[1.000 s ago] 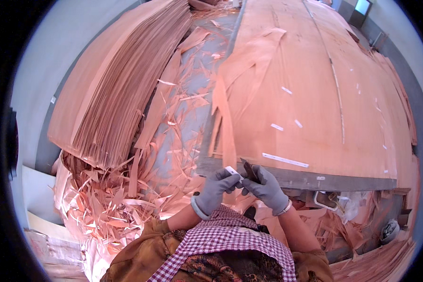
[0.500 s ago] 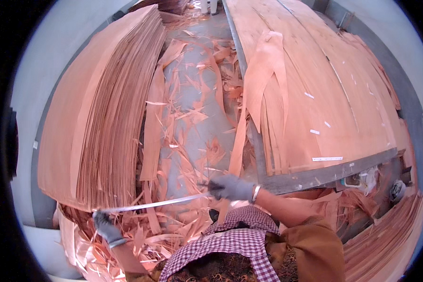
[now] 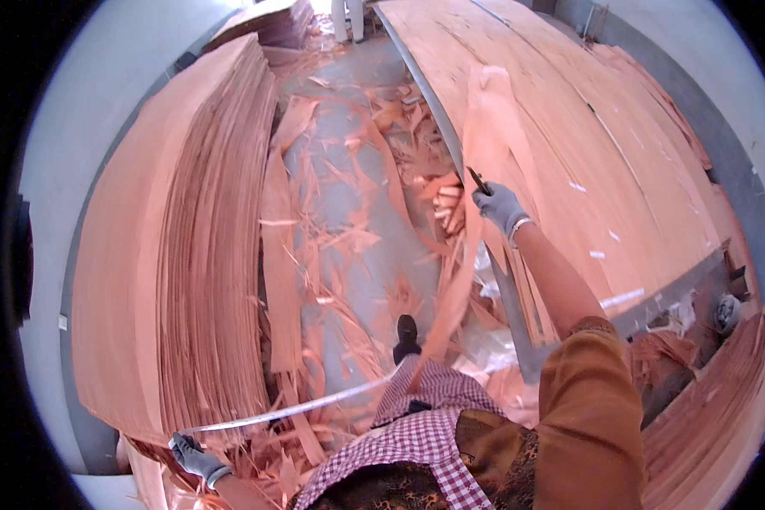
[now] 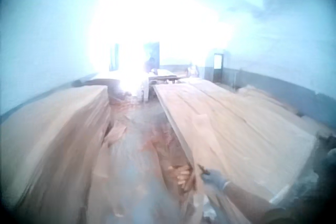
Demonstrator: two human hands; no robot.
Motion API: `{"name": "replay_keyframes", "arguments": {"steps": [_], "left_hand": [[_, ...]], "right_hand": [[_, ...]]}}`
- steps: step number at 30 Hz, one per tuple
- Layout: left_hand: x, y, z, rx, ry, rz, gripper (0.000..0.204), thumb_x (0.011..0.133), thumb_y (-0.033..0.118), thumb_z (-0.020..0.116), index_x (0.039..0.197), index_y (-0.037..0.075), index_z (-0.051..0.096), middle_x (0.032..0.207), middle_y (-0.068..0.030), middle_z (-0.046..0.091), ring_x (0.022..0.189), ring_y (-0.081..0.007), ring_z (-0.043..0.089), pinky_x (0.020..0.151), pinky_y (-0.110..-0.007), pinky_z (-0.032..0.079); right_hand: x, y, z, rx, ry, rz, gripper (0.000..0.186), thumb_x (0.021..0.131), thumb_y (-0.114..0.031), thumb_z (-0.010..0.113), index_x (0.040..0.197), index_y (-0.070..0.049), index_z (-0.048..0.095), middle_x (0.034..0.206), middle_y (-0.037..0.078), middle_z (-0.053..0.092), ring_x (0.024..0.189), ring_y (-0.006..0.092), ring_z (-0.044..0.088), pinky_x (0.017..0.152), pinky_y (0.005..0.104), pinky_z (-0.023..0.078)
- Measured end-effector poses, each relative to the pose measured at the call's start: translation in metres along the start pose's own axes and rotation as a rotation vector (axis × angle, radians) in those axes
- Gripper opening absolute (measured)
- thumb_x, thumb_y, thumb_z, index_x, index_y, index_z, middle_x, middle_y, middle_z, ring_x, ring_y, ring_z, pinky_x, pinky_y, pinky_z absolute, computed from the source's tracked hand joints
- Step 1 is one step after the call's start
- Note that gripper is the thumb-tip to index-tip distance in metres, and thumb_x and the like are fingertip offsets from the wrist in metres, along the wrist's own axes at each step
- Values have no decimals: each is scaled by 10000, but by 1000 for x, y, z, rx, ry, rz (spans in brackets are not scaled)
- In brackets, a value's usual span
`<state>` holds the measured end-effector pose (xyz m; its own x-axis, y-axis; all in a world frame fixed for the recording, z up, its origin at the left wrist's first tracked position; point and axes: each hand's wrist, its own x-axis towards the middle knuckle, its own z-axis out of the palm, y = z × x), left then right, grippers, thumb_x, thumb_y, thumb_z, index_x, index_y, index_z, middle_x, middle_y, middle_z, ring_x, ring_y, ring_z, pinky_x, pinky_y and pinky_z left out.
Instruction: The person cuts thin strips of wood veneer using a utility knife while wearing gloves and an apron.
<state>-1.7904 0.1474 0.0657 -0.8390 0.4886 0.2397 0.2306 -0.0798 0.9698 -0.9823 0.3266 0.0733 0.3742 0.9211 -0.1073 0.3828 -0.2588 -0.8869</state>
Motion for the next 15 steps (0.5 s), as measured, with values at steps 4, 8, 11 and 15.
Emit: {"name": "replay_keyframes", "arguments": {"steps": [4, 8, 11, 15], "left_hand": [[16, 38, 125, -199, 79, 35, 96, 922, 140, 577, 951, 71, 637, 806, 17, 591, 687, -78, 550, 617, -213, 450], [51, 31, 217, -128, -220, 17, 122, 916, 90, 588, 1017, 44, 641, 919, -26, 638, 815, -103, 616, 715, -215, 517], [43, 53, 296, -145, -277, -93, 83, 916, 88, 599, 970, 44, 644, 878, -20, 629, 778, -87, 596, 677, -212, 502], [47, 41, 372, -176, -317, -140, 53, 906, 94, 622, 882, 47, 633, 803, -8, 605, 723, -90, 564, 631, -227, 470]], "right_hand": [[75, -10, 6, -578, 256, 40, 551, 709, -457, 722, 999, 0, 617, 855, 192, 658, 860, 377, 650, 745, 404, 509], [124, 16, 31, -708, 283, 175, 565, 698, -354, 744, 1103, -3, 566, 911, 220, 654, 923, 362, 642, 806, 408, 509], [134, 35, 20, -528, 196, 214, 492, 694, -253, 723, 1104, -25, 576, 962, 221, 654, 967, 360, 627, 843, 379, 500], [133, 53, -8, -103, 200, 61, 476, 715, -109, 672, 1165, 9, 570, 1038, 138, 651, 935, 241, 622, 810, 317, 492]]}}
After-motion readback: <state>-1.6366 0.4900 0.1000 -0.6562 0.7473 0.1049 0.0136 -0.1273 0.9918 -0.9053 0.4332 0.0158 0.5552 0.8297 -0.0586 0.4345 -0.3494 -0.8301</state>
